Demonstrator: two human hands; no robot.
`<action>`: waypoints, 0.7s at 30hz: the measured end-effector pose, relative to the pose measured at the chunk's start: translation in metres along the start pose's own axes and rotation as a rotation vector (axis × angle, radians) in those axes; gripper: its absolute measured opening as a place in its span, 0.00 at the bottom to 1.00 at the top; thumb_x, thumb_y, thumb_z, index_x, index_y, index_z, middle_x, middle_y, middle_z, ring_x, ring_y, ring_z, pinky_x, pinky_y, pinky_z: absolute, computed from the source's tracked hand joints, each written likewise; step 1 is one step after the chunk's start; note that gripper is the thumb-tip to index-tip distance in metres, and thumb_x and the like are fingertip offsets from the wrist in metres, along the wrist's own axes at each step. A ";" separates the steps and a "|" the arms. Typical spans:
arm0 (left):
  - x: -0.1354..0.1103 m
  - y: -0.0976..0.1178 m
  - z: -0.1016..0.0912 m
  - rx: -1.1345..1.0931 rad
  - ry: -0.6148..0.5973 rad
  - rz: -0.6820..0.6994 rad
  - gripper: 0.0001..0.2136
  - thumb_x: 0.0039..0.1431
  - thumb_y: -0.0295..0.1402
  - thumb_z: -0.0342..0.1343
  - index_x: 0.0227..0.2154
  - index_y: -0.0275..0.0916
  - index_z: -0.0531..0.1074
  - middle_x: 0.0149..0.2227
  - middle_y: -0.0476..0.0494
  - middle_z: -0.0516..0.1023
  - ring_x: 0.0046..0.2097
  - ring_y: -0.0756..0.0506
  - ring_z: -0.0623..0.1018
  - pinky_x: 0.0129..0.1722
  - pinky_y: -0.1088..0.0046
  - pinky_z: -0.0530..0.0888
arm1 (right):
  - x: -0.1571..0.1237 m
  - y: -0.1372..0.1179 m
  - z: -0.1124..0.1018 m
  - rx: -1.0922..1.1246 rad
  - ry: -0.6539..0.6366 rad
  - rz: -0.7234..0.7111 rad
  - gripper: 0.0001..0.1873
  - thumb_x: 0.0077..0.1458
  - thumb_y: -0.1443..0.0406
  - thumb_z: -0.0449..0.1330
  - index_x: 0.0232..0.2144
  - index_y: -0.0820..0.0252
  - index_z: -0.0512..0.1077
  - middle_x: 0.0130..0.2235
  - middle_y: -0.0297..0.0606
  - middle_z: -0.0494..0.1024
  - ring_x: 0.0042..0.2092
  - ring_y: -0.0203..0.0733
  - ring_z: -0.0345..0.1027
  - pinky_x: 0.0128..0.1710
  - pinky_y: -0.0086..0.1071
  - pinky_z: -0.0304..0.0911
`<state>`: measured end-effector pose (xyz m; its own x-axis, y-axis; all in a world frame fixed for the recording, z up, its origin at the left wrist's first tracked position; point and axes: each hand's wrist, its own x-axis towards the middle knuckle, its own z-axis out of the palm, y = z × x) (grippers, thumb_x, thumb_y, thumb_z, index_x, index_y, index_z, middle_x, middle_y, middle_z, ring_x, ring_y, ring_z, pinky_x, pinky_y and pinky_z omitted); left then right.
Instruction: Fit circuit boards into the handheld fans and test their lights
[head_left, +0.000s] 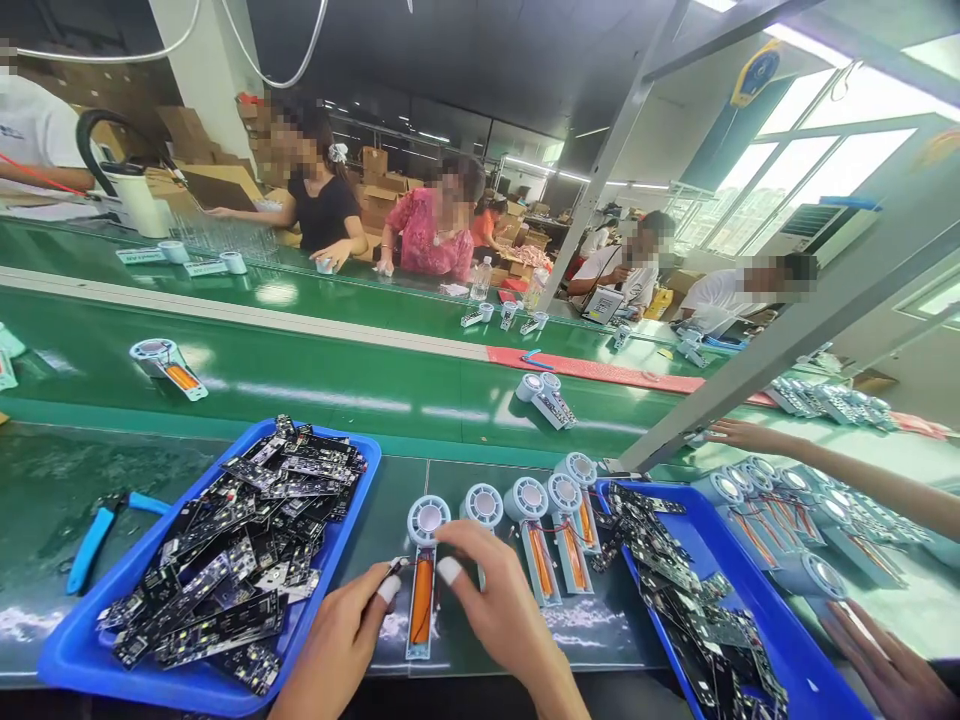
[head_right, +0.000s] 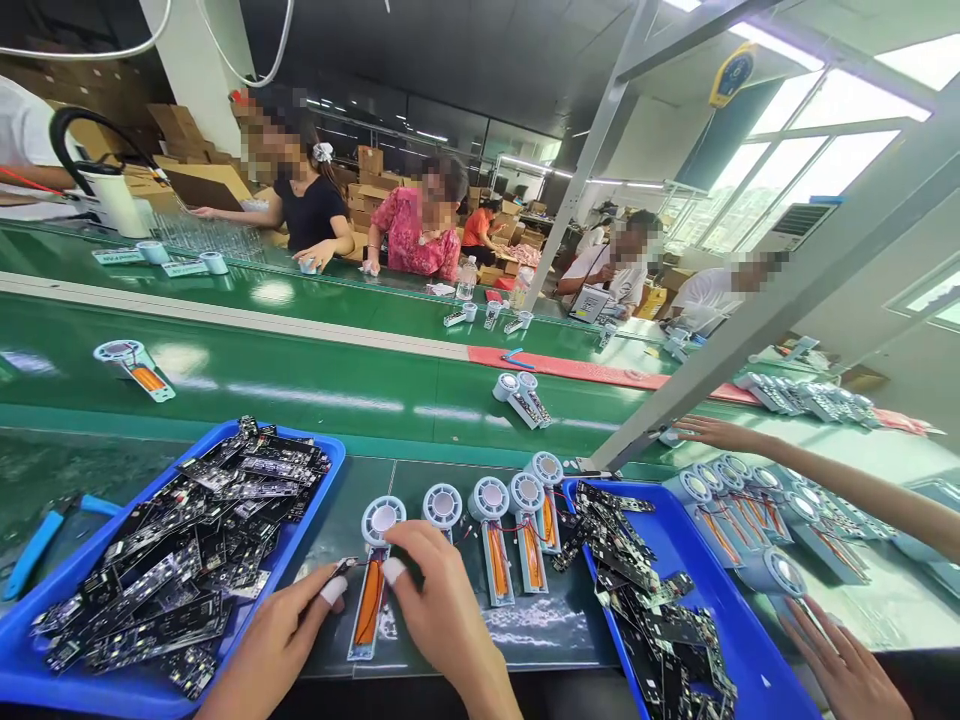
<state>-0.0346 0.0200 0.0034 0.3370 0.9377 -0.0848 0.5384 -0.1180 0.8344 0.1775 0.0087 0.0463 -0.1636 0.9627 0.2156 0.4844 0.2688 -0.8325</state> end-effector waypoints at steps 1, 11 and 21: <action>-0.001 -0.001 0.002 -0.002 0.024 -0.034 0.18 0.68 0.44 0.41 0.47 0.43 0.74 0.34 0.45 0.81 0.39 0.41 0.80 0.40 0.69 0.71 | -0.003 -0.001 -0.006 0.000 0.030 0.005 0.21 0.61 0.76 0.53 0.51 0.51 0.72 0.52 0.37 0.75 0.54 0.42 0.69 0.55 0.35 0.64; 0.000 0.002 0.009 0.036 0.070 -0.081 0.15 0.65 0.40 0.40 0.45 0.43 0.69 0.32 0.44 0.81 0.37 0.40 0.81 0.37 0.68 0.72 | -0.014 0.006 0.003 -0.208 -0.145 -0.113 0.24 0.58 0.78 0.55 0.48 0.47 0.76 0.54 0.38 0.73 0.52 0.45 0.70 0.52 0.38 0.67; 0.001 0.006 -0.001 0.062 0.055 -0.108 0.11 0.64 0.37 0.44 0.47 0.46 0.64 0.33 0.47 0.81 0.36 0.41 0.81 0.35 0.70 0.71 | 0.003 0.009 0.025 0.301 0.088 0.006 0.07 0.58 0.70 0.60 0.36 0.57 0.79 0.35 0.36 0.77 0.35 0.38 0.70 0.36 0.29 0.66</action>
<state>-0.0321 0.0212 0.0089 0.2323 0.9624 -0.1411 0.6165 -0.0334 0.7866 0.1597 0.0136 0.0264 -0.0799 0.9668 0.2429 0.2070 0.2544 -0.9447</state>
